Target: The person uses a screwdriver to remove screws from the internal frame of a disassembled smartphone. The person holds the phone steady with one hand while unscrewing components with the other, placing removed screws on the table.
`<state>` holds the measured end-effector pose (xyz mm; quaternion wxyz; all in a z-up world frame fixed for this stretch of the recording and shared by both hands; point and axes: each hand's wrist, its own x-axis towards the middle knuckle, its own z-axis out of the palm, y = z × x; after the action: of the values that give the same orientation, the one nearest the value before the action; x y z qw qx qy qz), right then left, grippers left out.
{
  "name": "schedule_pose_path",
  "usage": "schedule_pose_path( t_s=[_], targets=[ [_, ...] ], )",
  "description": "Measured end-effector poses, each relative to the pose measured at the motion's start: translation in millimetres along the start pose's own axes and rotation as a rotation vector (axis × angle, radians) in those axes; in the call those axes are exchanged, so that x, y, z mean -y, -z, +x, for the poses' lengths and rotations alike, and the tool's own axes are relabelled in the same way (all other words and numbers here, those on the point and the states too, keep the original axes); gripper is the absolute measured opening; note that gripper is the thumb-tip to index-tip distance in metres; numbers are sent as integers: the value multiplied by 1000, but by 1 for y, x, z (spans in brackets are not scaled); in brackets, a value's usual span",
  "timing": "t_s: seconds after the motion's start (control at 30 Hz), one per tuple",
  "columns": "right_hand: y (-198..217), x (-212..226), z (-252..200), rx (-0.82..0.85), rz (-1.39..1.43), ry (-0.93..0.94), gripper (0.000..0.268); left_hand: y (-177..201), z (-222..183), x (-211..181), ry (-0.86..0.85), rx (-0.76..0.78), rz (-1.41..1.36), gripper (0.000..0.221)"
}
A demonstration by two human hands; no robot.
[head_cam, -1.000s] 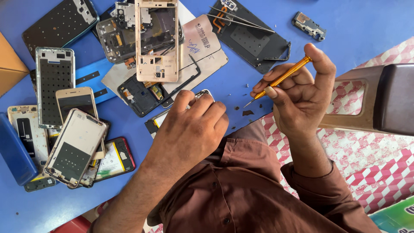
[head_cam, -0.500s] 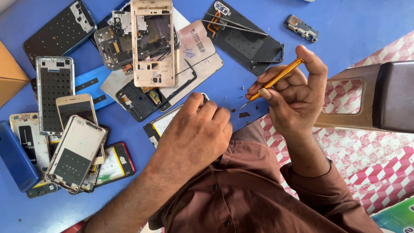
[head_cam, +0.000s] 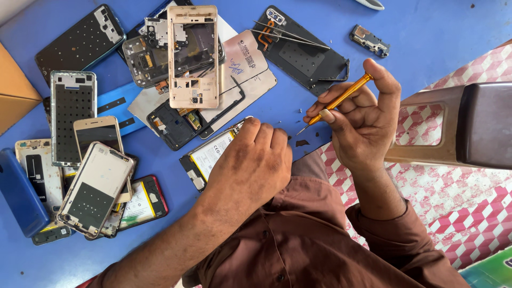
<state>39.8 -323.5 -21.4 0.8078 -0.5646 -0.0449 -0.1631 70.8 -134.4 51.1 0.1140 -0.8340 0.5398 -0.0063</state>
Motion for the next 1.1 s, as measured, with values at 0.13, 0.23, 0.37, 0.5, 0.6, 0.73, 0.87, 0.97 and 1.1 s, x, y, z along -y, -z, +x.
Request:
schedule_pose_path(
  t_s=[0.13,0.23,0.37,0.5,0.6,0.73,0.87,0.97,1.1],
  targets=[
    [-3,3,2,5,-17,-1,71,-3,0,-2,34,9,37,5],
    [-4,5,4,9,-16,1,70,-4,-2,-4,55,4,53,8],
    [-6,5,4,9,-12,3,70,-4,-2,-8,78,23,63,9],
    [-5,4,4,6,-12,1,71,-3,-1,-11,109,31,91,8],
    [-3,3,2,4,-18,-2,71,-3,-1,-12,166,1,61,2],
    [1,-1,-2,6,-25,-6,70,-6,1,-17,234,16,46,3],
    [13,-13,-10,13,-25,-1,70,-10,4,-23,347,13,24,2],
    [21,-21,-14,13,9,2,70,-12,5,-24,410,17,-4,2],
    [29,-27,-22,16,24,-3,69,-13,-1,-20,472,-5,-151,3]
  ],
)
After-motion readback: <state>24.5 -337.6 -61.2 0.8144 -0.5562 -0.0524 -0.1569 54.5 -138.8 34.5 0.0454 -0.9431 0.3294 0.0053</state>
